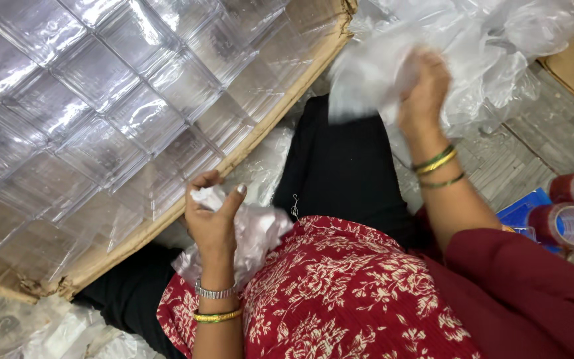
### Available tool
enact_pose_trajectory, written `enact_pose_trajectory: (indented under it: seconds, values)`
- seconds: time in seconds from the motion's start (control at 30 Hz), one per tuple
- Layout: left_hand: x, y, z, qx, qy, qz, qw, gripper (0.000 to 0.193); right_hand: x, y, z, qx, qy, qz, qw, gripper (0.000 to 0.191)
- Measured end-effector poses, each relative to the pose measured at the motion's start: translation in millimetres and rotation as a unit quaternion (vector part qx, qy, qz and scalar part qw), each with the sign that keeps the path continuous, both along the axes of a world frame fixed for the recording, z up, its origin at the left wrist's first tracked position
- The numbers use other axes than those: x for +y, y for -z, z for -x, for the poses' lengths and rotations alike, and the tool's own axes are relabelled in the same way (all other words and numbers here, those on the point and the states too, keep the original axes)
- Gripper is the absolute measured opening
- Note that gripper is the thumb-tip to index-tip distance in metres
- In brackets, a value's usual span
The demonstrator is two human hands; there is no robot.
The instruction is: The person sits on the floor in front of a cardboard tray holding clear plastic boxes. They take white plastic bags one at a time, open them, and insert each bag into a clear plastic box, pressing the bag down inside and placing the lined box back into the tray.
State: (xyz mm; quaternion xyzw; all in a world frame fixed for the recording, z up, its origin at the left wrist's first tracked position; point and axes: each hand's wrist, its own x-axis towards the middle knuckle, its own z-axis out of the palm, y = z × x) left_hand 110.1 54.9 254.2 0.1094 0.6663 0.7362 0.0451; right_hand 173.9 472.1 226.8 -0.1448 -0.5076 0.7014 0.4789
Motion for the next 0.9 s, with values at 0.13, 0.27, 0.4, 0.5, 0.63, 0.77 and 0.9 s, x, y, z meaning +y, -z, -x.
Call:
enact_pose_trajectory:
  seconds: [0.13, 0.27, 0.4, 0.5, 0.63, 0.77, 0.9]
  values:
    - [3.2, 9.8, -5.3, -0.006, 0.008, -0.04, 0.999, 0.05, 96.4, 14.0, 11.7, -0.08, 0.186, -0.081, 0.976, 0.02]
    - [16.5, 17.2, -4.4, -0.08, 0.016, -0.107, 0.991, 0.029, 129.8, 13.4, 29.5, -0.111, 0.148, -0.117, 0.976, 0.041]
    - [21.5, 5.4, -12.3, -0.005, 0.035, -0.072, 0.997, 0.032, 55.2, -4.0, 31.1, -0.14, 0.189, -0.404, 0.884, 0.061]
    - [23.5, -14.9, -11.8, 0.008, 0.054, -0.057, 0.997, 0.036, -66.3, -20.8, 21.0, -0.312, -0.058, -0.294, 0.902, 0.028]
    - [19.1, -45.5, -10.7, -0.013, 0.013, -0.17, 0.985, 0.033, -201.9, -39.5, 17.2, -0.214, -0.531, -0.37, 0.732, 0.075]
    - [-9.3, -65.2, -3.9, -0.013, -0.034, -0.244, 0.969, 0.025, -276.6, -45.4, 24.3, -0.307, -0.62, -0.202, 0.693, 0.039]
    - [-52.3, -58.9, 2.2, -0.051, -0.108, -0.143, 0.983, 0.029, -310.7, -57.3, 53.2, -0.335, -0.67, -0.254, 0.613, 0.035]
